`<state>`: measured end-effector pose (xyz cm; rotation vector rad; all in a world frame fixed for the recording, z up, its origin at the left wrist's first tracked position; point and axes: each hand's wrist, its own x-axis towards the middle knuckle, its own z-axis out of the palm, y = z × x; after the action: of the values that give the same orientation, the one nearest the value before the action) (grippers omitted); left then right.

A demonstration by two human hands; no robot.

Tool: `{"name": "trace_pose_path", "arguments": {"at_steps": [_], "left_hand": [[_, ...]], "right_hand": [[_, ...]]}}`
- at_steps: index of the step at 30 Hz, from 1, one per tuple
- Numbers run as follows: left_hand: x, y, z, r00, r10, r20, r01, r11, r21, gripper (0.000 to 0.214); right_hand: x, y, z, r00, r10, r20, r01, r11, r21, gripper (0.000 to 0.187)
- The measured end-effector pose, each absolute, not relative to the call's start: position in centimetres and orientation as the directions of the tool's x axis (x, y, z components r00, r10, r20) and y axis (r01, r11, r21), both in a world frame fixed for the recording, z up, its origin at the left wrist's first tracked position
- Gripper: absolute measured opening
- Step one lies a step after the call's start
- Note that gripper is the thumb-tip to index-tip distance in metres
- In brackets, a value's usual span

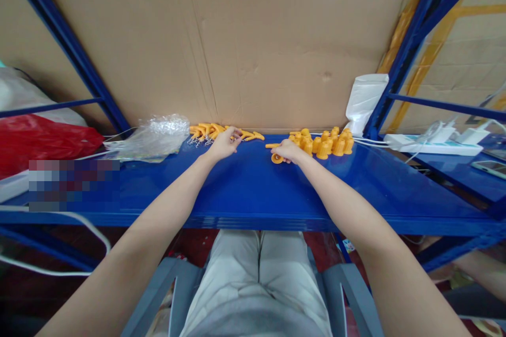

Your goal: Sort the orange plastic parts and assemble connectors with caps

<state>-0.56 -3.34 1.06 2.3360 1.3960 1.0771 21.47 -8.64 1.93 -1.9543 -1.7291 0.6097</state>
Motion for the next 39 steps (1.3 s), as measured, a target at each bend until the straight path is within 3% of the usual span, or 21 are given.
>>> {"name": "trace_pose_path", "arguments": {"at_steps": [8,13,16,19,26,32,39], "left_hand": [[-0.8,-2.9,0.7,0.281,0.835,0.473,0.673,-0.523,0.523,0.017],[-0.8,-2.9,0.7,0.280,0.836,0.471,0.674,-0.521,0.524,0.017],[-0.7,-2.9,0.7,0.277,0.841,0.465,0.685,-0.512,0.519,0.017],[-0.7,-2.9,0.7,0.286,0.839,0.464,0.682,-0.518,0.517,0.015],[-0.8,-2.8,0.8,0.296,0.825,0.482,0.705,-0.529,0.473,0.008],[-0.8,-3.0,0.8,0.266,0.807,0.528,0.756,-0.514,0.406,0.011],[0.0,-2.0,0.5,0.281,0.825,0.491,0.776,-0.496,0.389,0.026]], "right_hand": [[22.2,-8.7,3.0,0.149,0.984,0.096,0.891,-0.092,-0.445,0.033],[24.6,-9.1,5.6,0.151,0.907,0.392,0.952,-0.028,-0.303,0.030],[26.5,-9.2,6.3,0.182,0.874,0.451,0.966,-0.071,-0.250,0.031],[28.0,-9.2,6.3,0.188,0.895,0.404,0.978,-0.134,-0.159,0.030],[28.7,-8.8,5.5,0.179,0.978,0.108,0.983,-0.181,0.010,0.025],[28.5,-8.2,4.5,0.160,0.987,0.018,0.987,-0.159,-0.027,0.024],[28.7,-8.5,4.1,0.142,0.988,-0.064,0.972,-0.152,-0.181,0.015]]}}
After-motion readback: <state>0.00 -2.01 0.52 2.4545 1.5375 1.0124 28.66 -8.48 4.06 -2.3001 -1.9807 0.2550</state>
